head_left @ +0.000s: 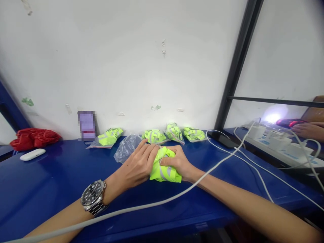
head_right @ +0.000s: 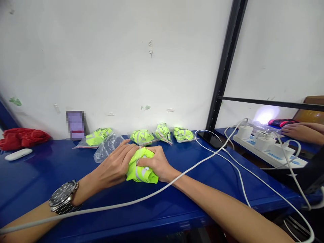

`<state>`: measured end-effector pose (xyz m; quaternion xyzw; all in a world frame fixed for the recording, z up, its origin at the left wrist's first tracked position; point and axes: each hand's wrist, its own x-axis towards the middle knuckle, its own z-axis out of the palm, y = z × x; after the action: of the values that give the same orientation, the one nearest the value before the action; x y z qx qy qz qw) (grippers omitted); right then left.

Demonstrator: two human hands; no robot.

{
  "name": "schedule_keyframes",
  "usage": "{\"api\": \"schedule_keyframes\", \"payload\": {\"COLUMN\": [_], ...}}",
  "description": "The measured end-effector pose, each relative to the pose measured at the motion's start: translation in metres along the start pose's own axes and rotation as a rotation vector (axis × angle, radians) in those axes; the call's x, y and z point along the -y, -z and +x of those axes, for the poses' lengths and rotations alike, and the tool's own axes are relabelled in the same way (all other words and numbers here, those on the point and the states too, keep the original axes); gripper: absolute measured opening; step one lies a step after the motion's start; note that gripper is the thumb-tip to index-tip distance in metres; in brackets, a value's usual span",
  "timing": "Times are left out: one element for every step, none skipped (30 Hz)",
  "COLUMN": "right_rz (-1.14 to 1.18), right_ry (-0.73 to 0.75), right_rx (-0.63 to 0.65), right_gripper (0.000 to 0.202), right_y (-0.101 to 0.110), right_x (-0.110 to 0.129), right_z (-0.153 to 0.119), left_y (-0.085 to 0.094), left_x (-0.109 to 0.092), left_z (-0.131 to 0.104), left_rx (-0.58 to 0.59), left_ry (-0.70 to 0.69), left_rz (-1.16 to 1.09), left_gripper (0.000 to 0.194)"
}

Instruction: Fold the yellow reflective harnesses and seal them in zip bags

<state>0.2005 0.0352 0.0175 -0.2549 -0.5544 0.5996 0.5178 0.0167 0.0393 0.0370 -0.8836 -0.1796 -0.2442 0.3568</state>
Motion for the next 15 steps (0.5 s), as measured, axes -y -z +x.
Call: {"api": "schedule_keyframes", "payload": {"right_rz": [-0.030, -0.062, -0.099, -0.139, -0.185, -0.234, -0.283, -0.328, -0.368, -0.400, -0.423, -0.437, -0.439, -0.426, -0.399], "right_ry": [0.025, 0.057, 0.094, 0.131, 0.166, 0.197, 0.227, 0.258, 0.287, 0.308, 0.317, 0.312, 0.294, 0.264, 0.225], "right_rx": [-0.031, -0.064, -0.100, -0.139, -0.185, -0.237, -0.286, -0.326, -0.348, -0.344, -0.310, -0.250, -0.174, -0.092, -0.013], "right_gripper": [0.020, 0.021, 0.022, 0.023, 0.025, 0.026, 0.027, 0.028, 0.028, 0.027, 0.025, 0.021, 0.018, 0.015, 0.015], "right_y": [-0.002, -0.004, -0.006, -0.008, -0.010, -0.012, -0.014, -0.015, -0.015, -0.014, -0.012, -0.010, -0.007, -0.003, 0.000], "right_x": [-0.002, -0.003, -0.004, -0.005, -0.005, -0.005, -0.004, -0.002, 0.000, 0.002, 0.004, 0.007, 0.010, 0.012, 0.014], "right_z": [0.000, 0.000, -0.001, -0.001, -0.001, -0.001, -0.002, -0.002, -0.002, -0.002, -0.002, -0.001, 0.000, 0.001, 0.002], "left_y": [0.000, -0.001, -0.002, -0.002, -0.003, -0.004, -0.004, -0.005, -0.005, -0.005, -0.005, -0.005, -0.005, -0.006, -0.006], "left_x": [-0.002, -0.004, -0.006, -0.008, -0.010, -0.012, -0.013, -0.015, -0.016, -0.017, -0.017, -0.017, -0.016, -0.014, -0.012], "left_z": [0.000, 0.001, 0.002, 0.003, 0.005, 0.006, 0.008, 0.010, 0.012, 0.013, 0.013, 0.013, 0.012, 0.011, 0.009], "left_rx": [-0.010, -0.016, -0.022, -0.028, -0.036, -0.043, -0.050, -0.058, -0.064, -0.065, -0.065, -0.058, -0.047, -0.033, -0.014], "left_ry": [-0.004, -0.005, -0.001, 0.009, 0.020, 0.030, 0.040, 0.048, 0.055, 0.064, 0.075, 0.088, 0.099, 0.107, 0.110], "left_rz": [0.002, 0.001, -0.001, -0.004, -0.008, -0.013, -0.018, -0.021, -0.021, -0.018, -0.013, -0.008, -0.006, -0.008, -0.016], "left_gripper": [0.046, 0.046, 0.047, 0.047, 0.048, 0.048, 0.049, 0.049, 0.050, 0.051, 0.052, 0.053, 0.055, 0.056, 0.057]}}
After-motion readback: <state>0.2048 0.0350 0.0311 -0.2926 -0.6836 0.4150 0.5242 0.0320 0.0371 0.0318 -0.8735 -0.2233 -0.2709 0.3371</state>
